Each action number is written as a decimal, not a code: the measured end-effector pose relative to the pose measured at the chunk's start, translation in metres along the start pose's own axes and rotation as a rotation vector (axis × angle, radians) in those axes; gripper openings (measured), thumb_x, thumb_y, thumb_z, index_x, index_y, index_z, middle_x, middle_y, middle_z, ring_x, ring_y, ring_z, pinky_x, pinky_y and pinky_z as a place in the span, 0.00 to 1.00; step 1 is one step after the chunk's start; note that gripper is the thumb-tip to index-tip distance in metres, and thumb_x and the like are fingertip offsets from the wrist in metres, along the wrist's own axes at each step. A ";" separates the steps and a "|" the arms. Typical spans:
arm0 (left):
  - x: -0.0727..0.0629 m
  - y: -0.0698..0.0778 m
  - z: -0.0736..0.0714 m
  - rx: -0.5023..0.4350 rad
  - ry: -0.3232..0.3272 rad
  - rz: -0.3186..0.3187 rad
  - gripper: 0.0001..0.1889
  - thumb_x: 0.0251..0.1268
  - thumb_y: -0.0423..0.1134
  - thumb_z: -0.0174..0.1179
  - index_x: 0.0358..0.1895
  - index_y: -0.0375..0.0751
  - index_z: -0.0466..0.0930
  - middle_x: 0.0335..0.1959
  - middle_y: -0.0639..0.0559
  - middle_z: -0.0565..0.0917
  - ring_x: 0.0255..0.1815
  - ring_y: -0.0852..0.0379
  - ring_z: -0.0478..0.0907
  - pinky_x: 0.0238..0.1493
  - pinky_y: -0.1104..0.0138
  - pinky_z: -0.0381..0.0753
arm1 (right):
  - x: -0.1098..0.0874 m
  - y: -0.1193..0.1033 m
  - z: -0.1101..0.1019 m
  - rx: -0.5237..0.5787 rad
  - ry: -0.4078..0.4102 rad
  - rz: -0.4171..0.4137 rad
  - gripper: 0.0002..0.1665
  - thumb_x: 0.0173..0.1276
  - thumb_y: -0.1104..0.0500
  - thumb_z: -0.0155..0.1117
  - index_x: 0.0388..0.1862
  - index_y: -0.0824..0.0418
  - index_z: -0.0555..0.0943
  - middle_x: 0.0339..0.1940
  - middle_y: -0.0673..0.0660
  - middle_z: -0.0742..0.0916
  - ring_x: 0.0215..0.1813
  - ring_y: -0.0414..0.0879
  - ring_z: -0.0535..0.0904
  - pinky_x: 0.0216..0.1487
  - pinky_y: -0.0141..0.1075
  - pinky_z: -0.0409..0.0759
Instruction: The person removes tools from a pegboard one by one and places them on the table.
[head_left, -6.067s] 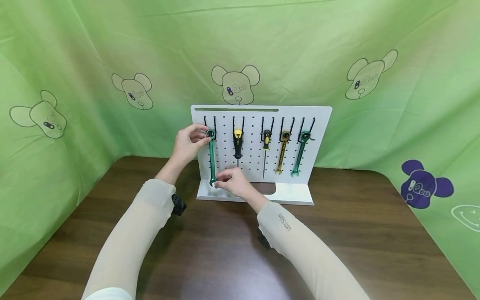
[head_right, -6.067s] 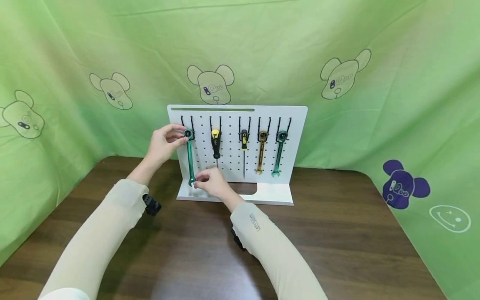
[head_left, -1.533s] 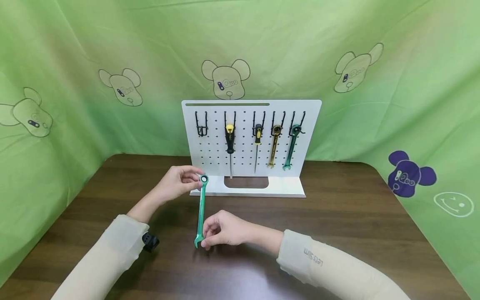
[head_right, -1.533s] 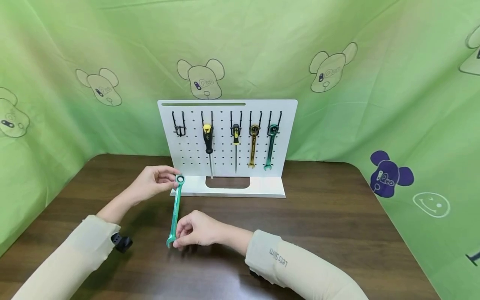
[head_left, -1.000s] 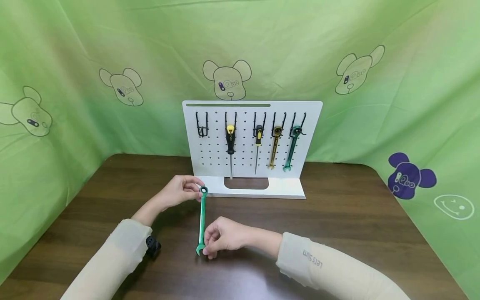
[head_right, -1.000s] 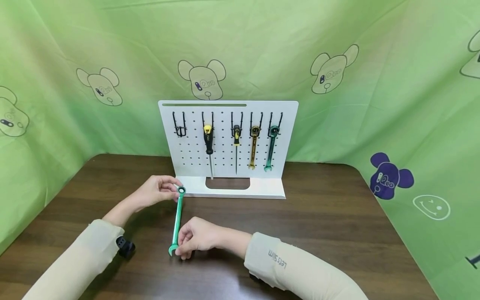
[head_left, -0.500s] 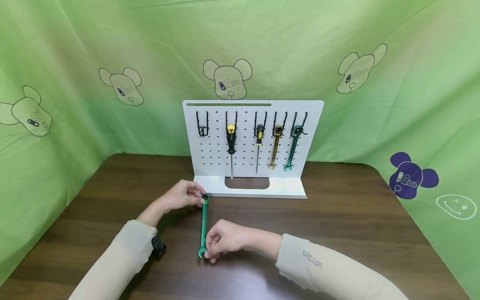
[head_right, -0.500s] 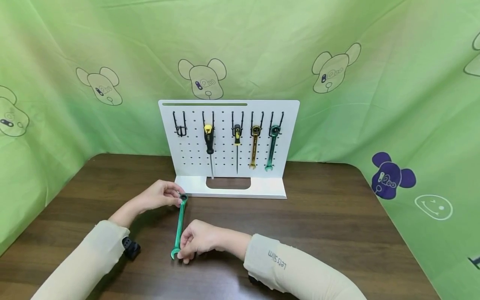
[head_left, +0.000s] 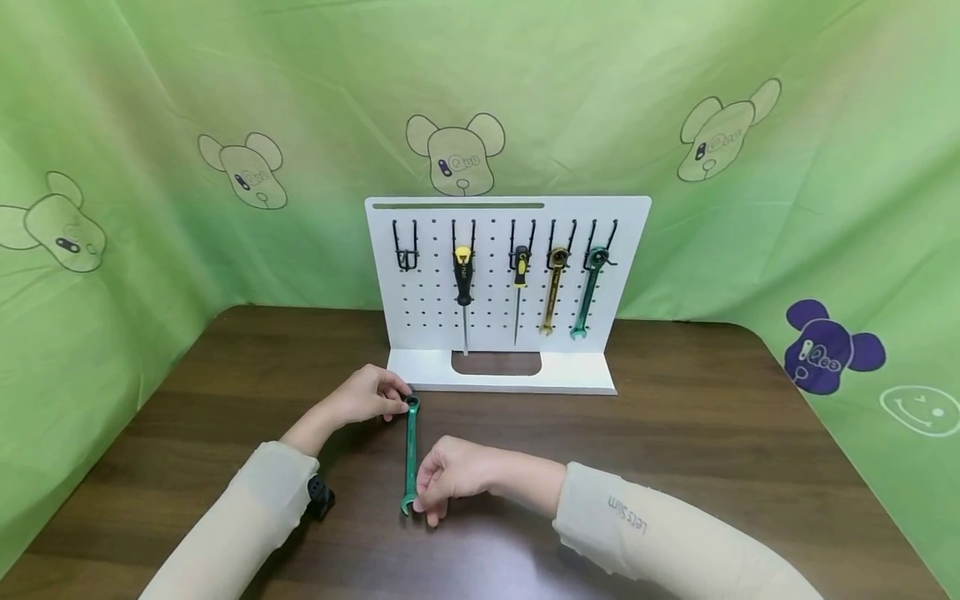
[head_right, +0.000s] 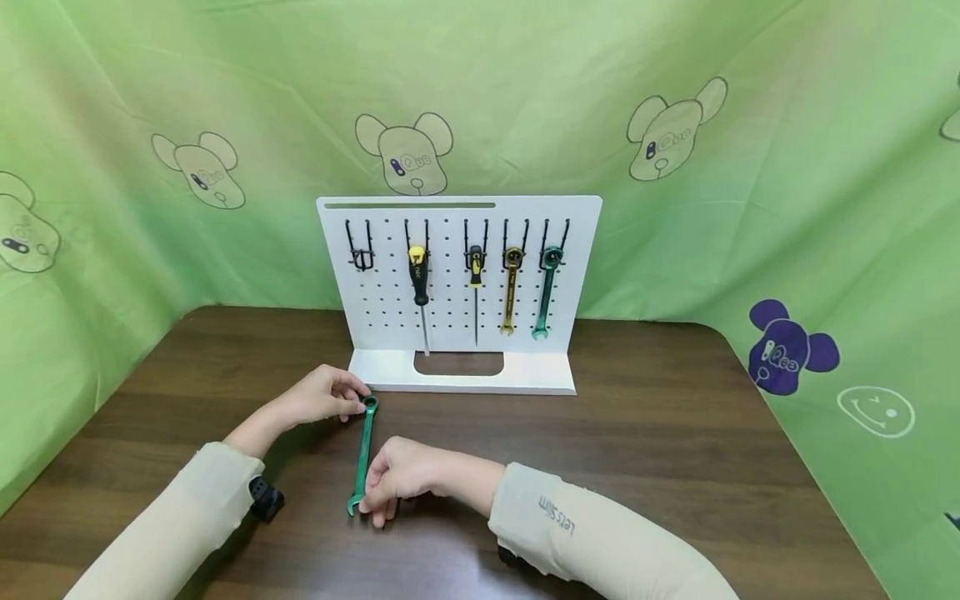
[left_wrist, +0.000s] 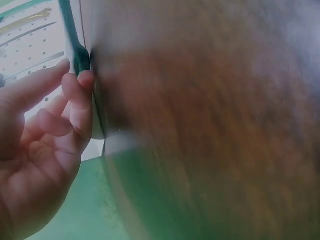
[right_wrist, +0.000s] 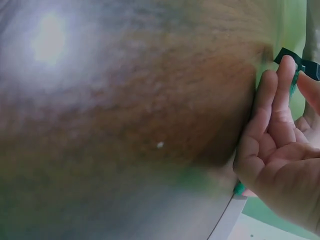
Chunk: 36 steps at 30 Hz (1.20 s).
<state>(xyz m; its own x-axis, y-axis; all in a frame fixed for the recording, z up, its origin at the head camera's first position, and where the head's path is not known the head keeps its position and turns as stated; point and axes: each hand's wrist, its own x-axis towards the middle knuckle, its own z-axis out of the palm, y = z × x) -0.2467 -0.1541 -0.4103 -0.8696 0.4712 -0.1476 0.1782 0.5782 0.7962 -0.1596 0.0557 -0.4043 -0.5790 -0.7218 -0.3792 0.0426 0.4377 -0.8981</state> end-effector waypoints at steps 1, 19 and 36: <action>0.000 0.000 0.000 0.001 0.002 -0.002 0.10 0.63 0.30 0.64 0.46 0.28 0.83 0.23 0.46 0.84 0.21 0.60 0.76 0.21 0.69 0.72 | 0.000 -0.001 0.000 -0.007 0.005 0.007 0.06 0.62 0.70 0.66 0.25 0.71 0.82 0.22 0.69 0.87 0.20 0.38 0.80 0.25 0.26 0.70; 0.002 0.010 -0.001 0.023 0.005 -0.026 0.13 0.66 0.32 0.62 0.49 0.28 0.82 0.25 0.43 0.85 0.20 0.60 0.78 0.23 0.68 0.77 | 0.003 -0.013 0.003 -0.143 0.085 0.075 0.10 0.61 0.71 0.66 0.20 0.69 0.82 0.17 0.67 0.86 0.15 0.39 0.79 0.21 0.29 0.78; -0.004 0.021 -0.026 -0.076 0.037 -0.041 0.16 0.72 0.34 0.54 0.56 0.28 0.78 0.37 0.38 0.86 0.29 0.56 0.83 0.32 0.62 0.80 | -0.007 -0.006 -0.009 -0.181 0.166 0.045 0.09 0.63 0.66 0.66 0.25 0.70 0.81 0.18 0.65 0.86 0.16 0.41 0.77 0.22 0.32 0.80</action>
<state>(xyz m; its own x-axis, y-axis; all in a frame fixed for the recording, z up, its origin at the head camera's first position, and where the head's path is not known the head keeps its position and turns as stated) -0.2514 -0.1614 -0.3779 -0.8921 0.4224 -0.1603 0.1077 0.5434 0.8325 -0.1632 0.0627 -0.3938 -0.7059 -0.6083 -0.3629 -0.0662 0.5668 -0.8212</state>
